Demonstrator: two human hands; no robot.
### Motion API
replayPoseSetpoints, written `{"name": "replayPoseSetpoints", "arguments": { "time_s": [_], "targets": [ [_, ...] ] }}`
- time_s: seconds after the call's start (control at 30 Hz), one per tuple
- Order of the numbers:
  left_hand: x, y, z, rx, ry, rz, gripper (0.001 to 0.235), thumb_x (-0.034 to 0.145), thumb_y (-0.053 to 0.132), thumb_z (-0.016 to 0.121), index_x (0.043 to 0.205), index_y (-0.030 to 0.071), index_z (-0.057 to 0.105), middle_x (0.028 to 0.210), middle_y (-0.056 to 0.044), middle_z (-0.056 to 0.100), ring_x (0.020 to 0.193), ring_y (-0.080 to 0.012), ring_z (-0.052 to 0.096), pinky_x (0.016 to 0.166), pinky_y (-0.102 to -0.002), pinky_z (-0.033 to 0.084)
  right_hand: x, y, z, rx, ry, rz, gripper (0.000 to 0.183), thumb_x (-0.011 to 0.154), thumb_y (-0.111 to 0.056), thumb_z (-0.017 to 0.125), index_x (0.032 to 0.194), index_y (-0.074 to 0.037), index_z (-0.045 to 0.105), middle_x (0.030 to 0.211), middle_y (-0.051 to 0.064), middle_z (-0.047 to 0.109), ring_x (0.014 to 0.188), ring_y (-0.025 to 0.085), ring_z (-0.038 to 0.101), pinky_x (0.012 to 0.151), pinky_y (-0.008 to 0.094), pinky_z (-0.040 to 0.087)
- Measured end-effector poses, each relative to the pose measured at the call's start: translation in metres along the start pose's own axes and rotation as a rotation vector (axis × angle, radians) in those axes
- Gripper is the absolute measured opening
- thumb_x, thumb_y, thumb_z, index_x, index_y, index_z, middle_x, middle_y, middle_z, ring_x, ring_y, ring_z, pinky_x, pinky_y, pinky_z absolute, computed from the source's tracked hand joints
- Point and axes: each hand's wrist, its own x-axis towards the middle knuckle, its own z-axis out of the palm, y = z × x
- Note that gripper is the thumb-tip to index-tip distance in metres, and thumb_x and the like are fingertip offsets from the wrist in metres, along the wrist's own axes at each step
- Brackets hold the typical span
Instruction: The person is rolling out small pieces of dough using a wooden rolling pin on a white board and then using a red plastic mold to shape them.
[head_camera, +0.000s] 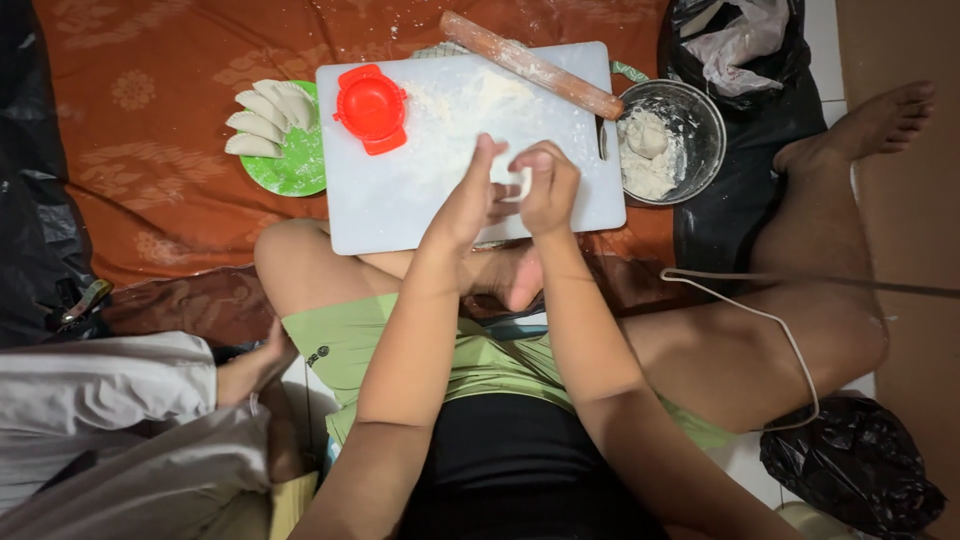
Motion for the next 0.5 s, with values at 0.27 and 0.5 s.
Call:
{"name": "replayPoseSetpoints", "arguments": {
  "time_s": [0.27,0.5],
  "targets": [
    [0.005,-0.014,-0.002,0.195,0.346,0.344,0.065,0.106,0.059,0.035,0.139,0.007,0.059,0.127,-0.025,0.069,0.125,-0.0352,0.066,0.11,-0.05,0.044,0.005,-0.01,0.008,0.579,0.224,0.593,0.066,0.107,-0.05,0.032,0.057,-0.01,0.048,0.039,0.008,0.041,0.028,0.019,0.039,0.031,0.027,0.027],
    [0.038,-0.046,-0.031,0.128,0.495,0.425,0.036,0.106,0.034,0.048,0.128,0.01,0.063,0.117,-0.019,0.064,0.101,-0.0308,0.061,0.086,-0.041,0.051,-0.025,-0.053,0.051,0.748,-0.011,0.642,0.088,0.108,-0.07,0.028,0.167,-0.007,0.013,0.162,0.029,0.026,0.15,0.04,0.026,0.128,0.055,0.016]
  ]
}}
